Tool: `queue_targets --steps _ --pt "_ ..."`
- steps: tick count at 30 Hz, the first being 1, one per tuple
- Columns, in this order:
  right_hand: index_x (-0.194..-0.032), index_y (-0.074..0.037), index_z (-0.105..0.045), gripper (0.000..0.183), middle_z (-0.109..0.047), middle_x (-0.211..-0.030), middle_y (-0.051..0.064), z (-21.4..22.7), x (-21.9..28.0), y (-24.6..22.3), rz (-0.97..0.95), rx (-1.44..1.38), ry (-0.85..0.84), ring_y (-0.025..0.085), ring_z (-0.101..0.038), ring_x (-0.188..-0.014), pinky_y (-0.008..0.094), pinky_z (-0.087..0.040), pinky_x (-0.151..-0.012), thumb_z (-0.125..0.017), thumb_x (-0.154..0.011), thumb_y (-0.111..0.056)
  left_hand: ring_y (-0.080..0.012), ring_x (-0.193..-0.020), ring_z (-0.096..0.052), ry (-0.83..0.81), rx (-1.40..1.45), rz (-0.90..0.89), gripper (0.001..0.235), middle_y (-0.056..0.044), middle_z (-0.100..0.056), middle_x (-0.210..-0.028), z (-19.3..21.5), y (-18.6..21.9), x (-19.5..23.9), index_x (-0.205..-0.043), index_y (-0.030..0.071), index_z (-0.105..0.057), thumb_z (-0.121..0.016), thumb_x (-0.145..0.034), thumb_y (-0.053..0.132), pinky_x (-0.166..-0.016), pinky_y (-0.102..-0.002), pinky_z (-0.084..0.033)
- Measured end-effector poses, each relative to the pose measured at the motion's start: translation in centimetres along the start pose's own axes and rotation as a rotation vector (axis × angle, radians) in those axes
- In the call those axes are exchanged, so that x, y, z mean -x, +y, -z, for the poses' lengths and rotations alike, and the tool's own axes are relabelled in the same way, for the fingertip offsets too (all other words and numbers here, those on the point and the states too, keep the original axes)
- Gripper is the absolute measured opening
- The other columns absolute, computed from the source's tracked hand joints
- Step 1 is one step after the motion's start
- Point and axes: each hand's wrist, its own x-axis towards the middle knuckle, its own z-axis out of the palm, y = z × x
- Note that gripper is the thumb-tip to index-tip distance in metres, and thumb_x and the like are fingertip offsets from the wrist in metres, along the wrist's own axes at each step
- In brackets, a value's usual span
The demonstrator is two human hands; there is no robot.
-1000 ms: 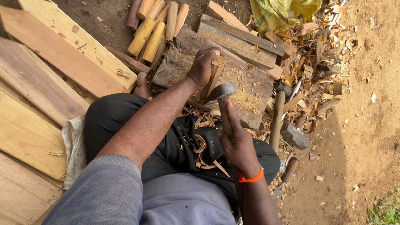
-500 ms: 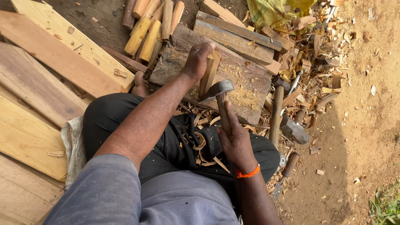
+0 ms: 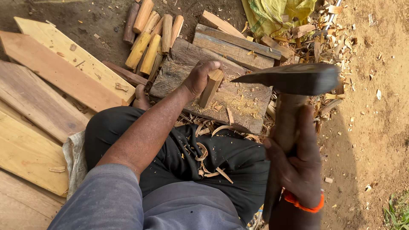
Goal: The person sits cross-legged on the ground and uses a hammer and chisel to carve a small wooden dowel. They repeatedly strike the chisel to remove wood shavings and shape the dowel, working on a wooden block placed between their legs.
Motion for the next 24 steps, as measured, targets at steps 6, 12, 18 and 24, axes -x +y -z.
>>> queue_targets --steps 6,12,18,24 --pt "-0.164 -0.006 -0.025 0.092 -0.054 -0.146 0.019 -3.4 -3.5 -0.3 0.083 0.372 -0.117 0.021 -0.056 -0.119 0.034 -0.05 -0.093 -0.072 -0.087 0.014 -0.0229 -0.069 -0.067 -0.027 0.042 -0.045 0.043 -0.014 -0.066 -0.076 -0.1 0.2 0.2 -0.095 0.002 -0.069 -0.057 -0.092 0.043 -0.064 -0.041 -0.059" --pt "-0.17 -0.007 -0.022 0.088 -0.057 -0.138 0.009 -1.4 -2.1 0.6 -0.048 0.108 -0.043 0.011 -0.054 -0.095 0.028 -0.051 -0.076 -0.062 -0.095 0.017 -0.0198 -0.075 -0.066 -0.042 -0.008 -0.139 0.043 -0.011 -0.066 -0.081 0.2 -0.1 0.4 -0.093 0.002 -0.069 -0.055 -0.094 0.044 -0.068 -0.038 -0.057" --pt "-0.165 -0.017 -0.01 0.098 -0.065 -0.106 0.009 -1.2 -2.3 -4.8 0.054 0.114 0.117 0.012 -0.059 -0.077 0.028 -0.052 -0.067 -0.062 -0.09 0.019 -0.0205 -0.074 -0.067 -0.013 0.027 -0.087 0.041 -0.011 -0.067 -0.081 0.4 -0.8 -0.2 -0.094 0.004 -0.068 -0.057 -0.092 0.043 -0.066 -0.039 -0.058" --pt "-0.164 -0.008 -0.025 0.087 -0.052 -0.157 0.023 -5.4 -4.2 1.3 0.001 0.357 -0.209 0.023 -0.056 -0.137 0.035 -0.052 -0.102 -0.066 -0.091 0.015 -0.0188 -0.075 -0.065 0.04 -0.003 -0.224 0.044 -0.008 -0.062 -0.083 0.6 -0.5 0.0 -0.095 0.002 -0.067 -0.06 -0.093 0.045 -0.064 -0.037 -0.059"
